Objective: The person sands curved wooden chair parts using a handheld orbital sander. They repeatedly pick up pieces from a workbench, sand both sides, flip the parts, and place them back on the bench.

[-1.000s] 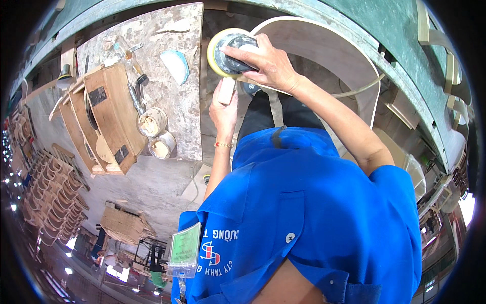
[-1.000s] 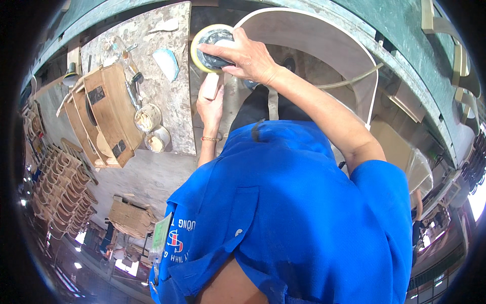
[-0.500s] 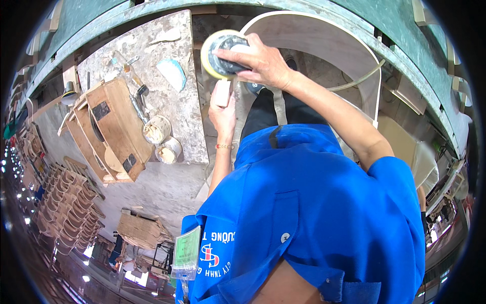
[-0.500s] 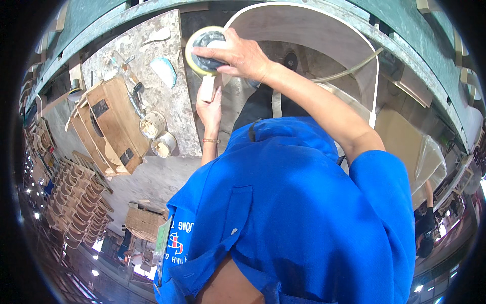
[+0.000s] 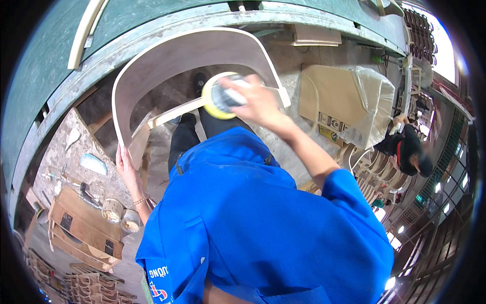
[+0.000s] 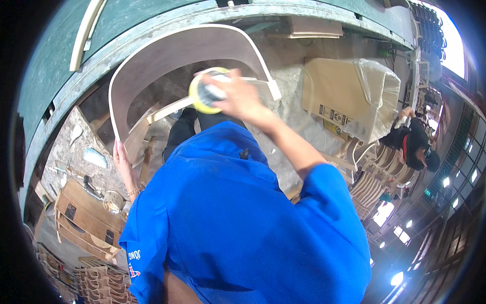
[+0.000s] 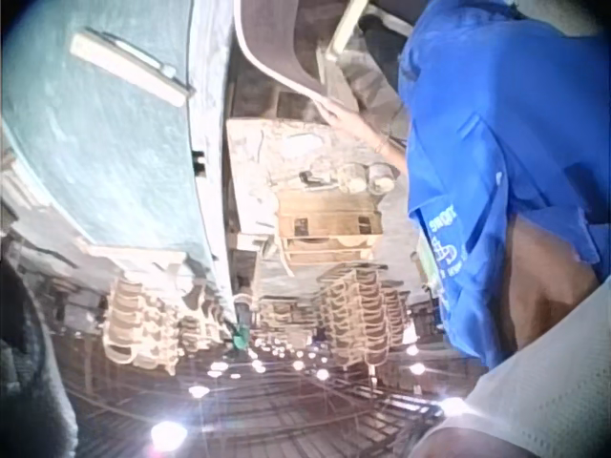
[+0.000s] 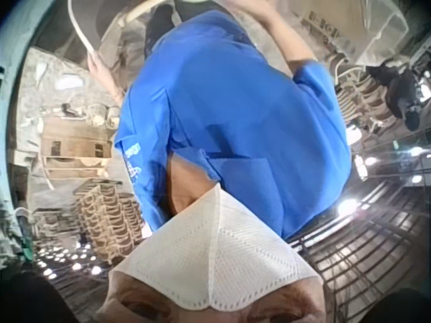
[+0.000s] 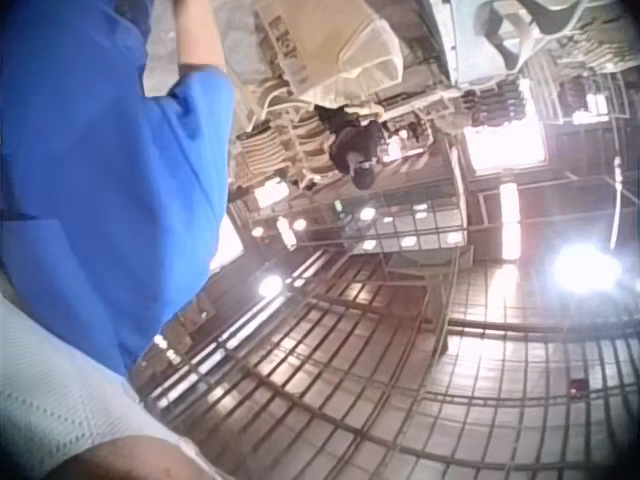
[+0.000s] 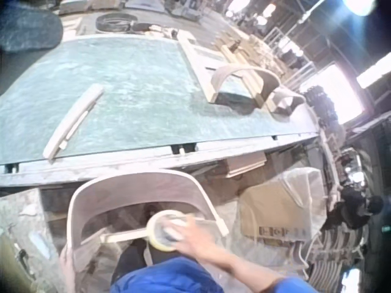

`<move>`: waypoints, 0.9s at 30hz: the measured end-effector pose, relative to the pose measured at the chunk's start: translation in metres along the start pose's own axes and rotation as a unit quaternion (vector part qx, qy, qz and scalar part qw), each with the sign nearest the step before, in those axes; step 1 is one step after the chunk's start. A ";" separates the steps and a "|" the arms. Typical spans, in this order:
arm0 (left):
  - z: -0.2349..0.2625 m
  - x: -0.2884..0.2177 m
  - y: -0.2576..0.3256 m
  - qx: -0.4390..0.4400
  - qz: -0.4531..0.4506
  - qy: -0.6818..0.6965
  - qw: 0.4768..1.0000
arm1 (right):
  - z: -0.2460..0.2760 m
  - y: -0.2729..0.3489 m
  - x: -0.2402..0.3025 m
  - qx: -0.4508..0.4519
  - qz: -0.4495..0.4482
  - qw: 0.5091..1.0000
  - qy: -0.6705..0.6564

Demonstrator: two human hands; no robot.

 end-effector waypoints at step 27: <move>-0.014 -0.024 0.014 -0.063 0.072 -0.099 0.990 | 0.040 0.019 -0.189 -0.090 0.001 0.995 0.041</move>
Point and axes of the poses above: each hand's wrist, its own y-axis away from the middle knuckle, its own z-axis out of the back of the hand, x = y × z, the point moved 6 cm from there along -y, towards the middle knuckle, and after that the axes turned 11 degrees about y, right-handed, at the moved point
